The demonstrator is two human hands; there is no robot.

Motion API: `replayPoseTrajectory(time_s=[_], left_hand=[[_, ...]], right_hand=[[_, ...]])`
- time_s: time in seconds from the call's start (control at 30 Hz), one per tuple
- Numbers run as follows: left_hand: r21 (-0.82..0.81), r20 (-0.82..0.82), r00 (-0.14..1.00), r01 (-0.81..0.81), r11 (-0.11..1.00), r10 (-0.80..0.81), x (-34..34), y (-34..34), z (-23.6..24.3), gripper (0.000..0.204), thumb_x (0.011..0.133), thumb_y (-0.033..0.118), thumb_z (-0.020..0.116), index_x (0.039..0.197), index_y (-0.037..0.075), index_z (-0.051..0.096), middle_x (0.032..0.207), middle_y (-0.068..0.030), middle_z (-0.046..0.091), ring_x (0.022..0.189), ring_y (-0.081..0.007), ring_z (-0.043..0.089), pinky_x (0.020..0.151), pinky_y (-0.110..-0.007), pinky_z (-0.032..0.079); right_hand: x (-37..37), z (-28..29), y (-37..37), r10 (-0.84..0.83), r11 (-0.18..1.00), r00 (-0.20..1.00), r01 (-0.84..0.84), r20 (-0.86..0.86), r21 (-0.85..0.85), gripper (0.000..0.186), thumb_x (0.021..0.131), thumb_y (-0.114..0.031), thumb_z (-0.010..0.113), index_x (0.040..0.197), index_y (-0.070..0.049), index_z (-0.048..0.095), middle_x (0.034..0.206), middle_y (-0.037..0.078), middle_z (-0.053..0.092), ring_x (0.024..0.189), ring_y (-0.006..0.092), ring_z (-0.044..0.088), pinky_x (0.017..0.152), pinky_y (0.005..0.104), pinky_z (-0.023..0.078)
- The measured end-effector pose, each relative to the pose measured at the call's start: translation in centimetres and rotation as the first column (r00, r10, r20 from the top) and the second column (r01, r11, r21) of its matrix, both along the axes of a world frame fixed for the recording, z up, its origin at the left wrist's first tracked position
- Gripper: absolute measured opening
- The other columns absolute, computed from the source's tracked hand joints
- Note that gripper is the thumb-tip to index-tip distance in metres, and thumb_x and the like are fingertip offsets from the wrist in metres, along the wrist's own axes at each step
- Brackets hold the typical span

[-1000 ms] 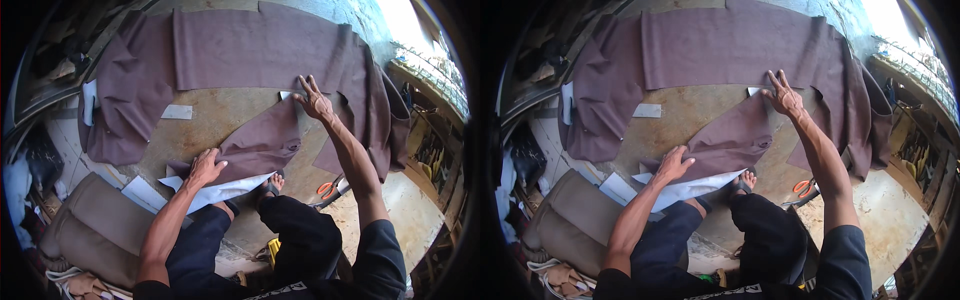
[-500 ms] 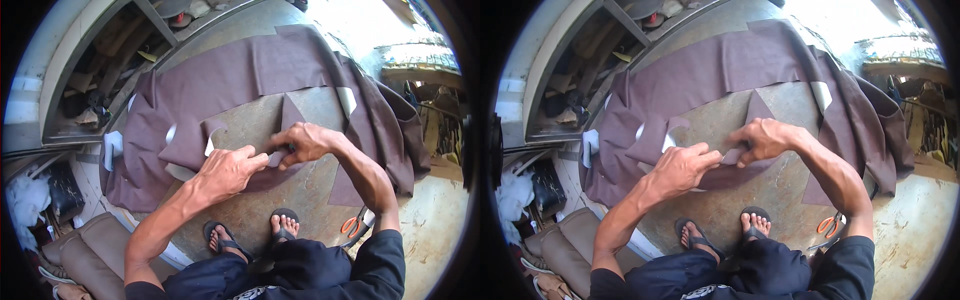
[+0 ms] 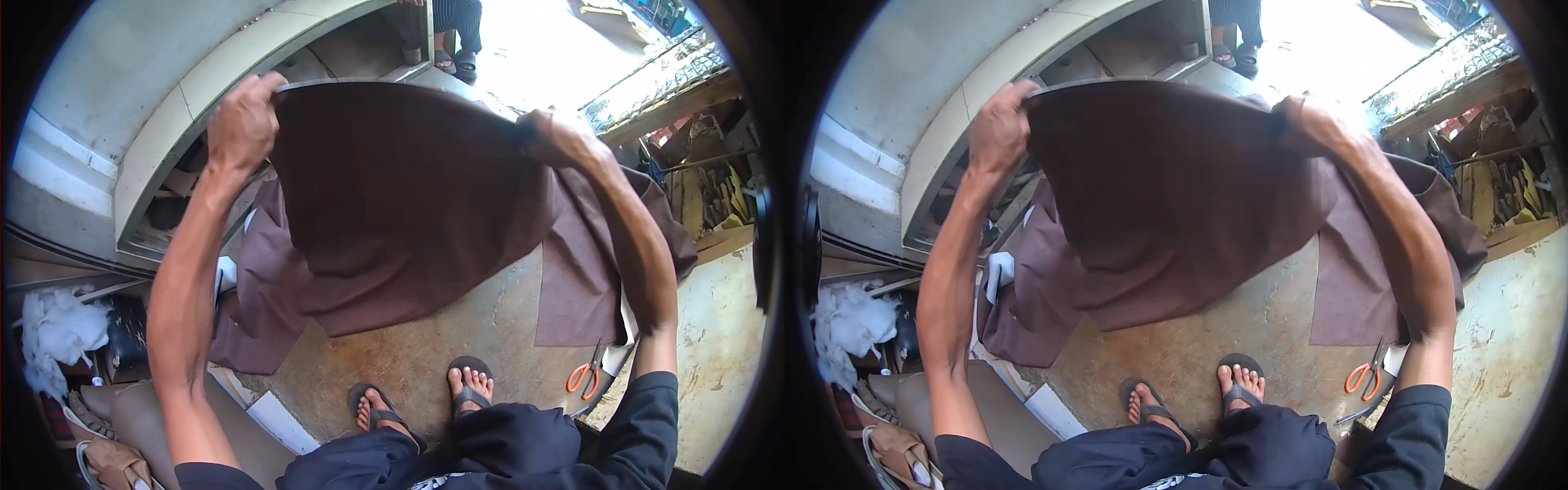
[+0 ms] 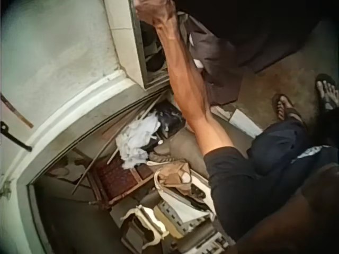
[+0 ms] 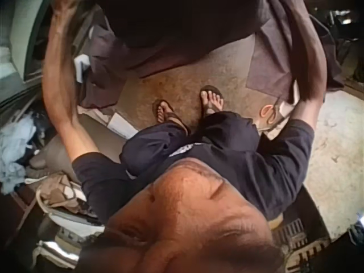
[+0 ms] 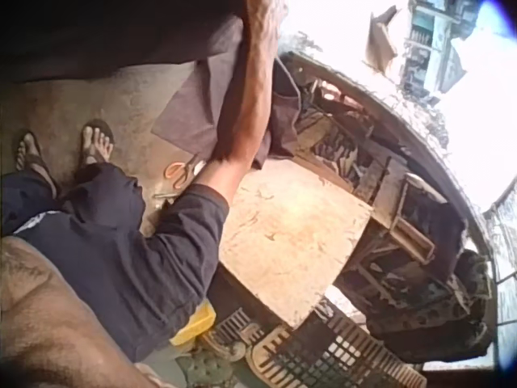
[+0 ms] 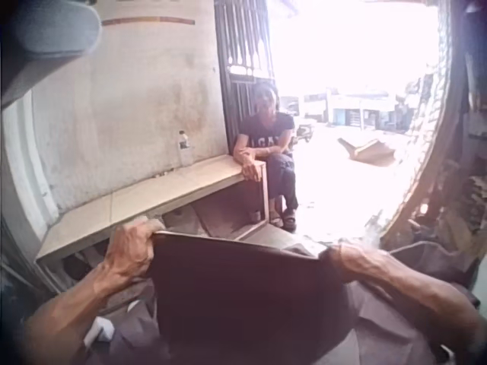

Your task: The person measures and marks a piece of white fabric on top of brown upholstery material using a tape measure and a marker, then cuts the white fabric using shears.

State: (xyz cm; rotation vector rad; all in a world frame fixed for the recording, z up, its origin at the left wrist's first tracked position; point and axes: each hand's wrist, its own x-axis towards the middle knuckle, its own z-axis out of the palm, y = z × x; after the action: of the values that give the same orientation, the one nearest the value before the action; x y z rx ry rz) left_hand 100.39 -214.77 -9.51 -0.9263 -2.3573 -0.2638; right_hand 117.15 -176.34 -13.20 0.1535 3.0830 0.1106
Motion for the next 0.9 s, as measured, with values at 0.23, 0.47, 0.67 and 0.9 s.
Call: replayPoseTrajectory(time_s=[0.23, 0.47, 0.67, 0.9], left_hand=[[0.348, -0.442, 0.893, 0.082, 0.934, 0.086, 0.0, -8.5, 13.9, 0.024, 0.101, 0.015, 0.059, 0.122, 0.009, 0.070, 0.109, -0.0087, 0.072, 0.099, -0.0192, 0.069, 0.090, -0.029, 0.051], [0.545, -0.057, 0.965, 0.244, 0.802, -0.255, 16.7, -19.2, 5.9, 0.030, 0.094, 0.021, 0.062, 0.112, -0.002, 0.068, 0.111, -0.0176, 0.069, 0.108, -0.0268, 0.064, 0.099, -0.044, 0.048], [-0.098, 0.995, -0.006, -0.273, 0.957, 0.100, 28.7, -20.9, -14.7, 0.017, 0.082, 0.007, 0.072, 0.097, 0.000, 0.077, 0.080, -0.0084, 0.074, 0.078, -0.0105, 0.065, 0.070, -0.027, 0.049], [-0.296, 0.912, -0.359, -0.238, 0.925, 0.200, 34.4, -24.0, -27.7, 0.025, 0.089, 0.019, 0.075, 0.108, 0.002, 0.076, 0.086, -0.0062, 0.074, 0.082, -0.0140, 0.064, 0.078, -0.033, 0.050]], right_hand=[[7.4, 12.3, 3.6, -0.116, 0.967, 0.812, 0.224, -0.572, 0.122, 0.028, 0.092, -0.022, 0.060, 0.114, -0.010, 0.071, 0.106, 0.017, 0.072, 0.099, 0.0339, 0.069, 0.086, 0.0442, 0.055], [22.5, 10.4, 2.0, -0.178, 0.982, 0.806, 0.179, -0.565, -0.055, 0.031, 0.069, -0.001, 0.069, 0.100, -0.004, 0.069, 0.097, 0.013, 0.067, 0.087, 0.0308, 0.063, 0.079, 0.0398, 0.048], [28.5, -8.7, -3.4, -0.463, 0.851, 0.874, 0.485, 0.150, -0.202, 0.013, 0.075, -0.018, 0.074, 0.085, -0.011, 0.077, 0.088, 0.010, 0.068, 0.092, 0.0315, 0.065, 0.080, 0.0447, 0.049], [37.9, -24.5, -4.5, -0.461, 0.817, 0.796, 0.553, 0.392, -0.163, 0.018, 0.074, -0.024, 0.074, 0.090, -0.016, 0.080, 0.094, 0.013, 0.072, 0.089, 0.0358, 0.070, 0.080, 0.0474, 0.056]])
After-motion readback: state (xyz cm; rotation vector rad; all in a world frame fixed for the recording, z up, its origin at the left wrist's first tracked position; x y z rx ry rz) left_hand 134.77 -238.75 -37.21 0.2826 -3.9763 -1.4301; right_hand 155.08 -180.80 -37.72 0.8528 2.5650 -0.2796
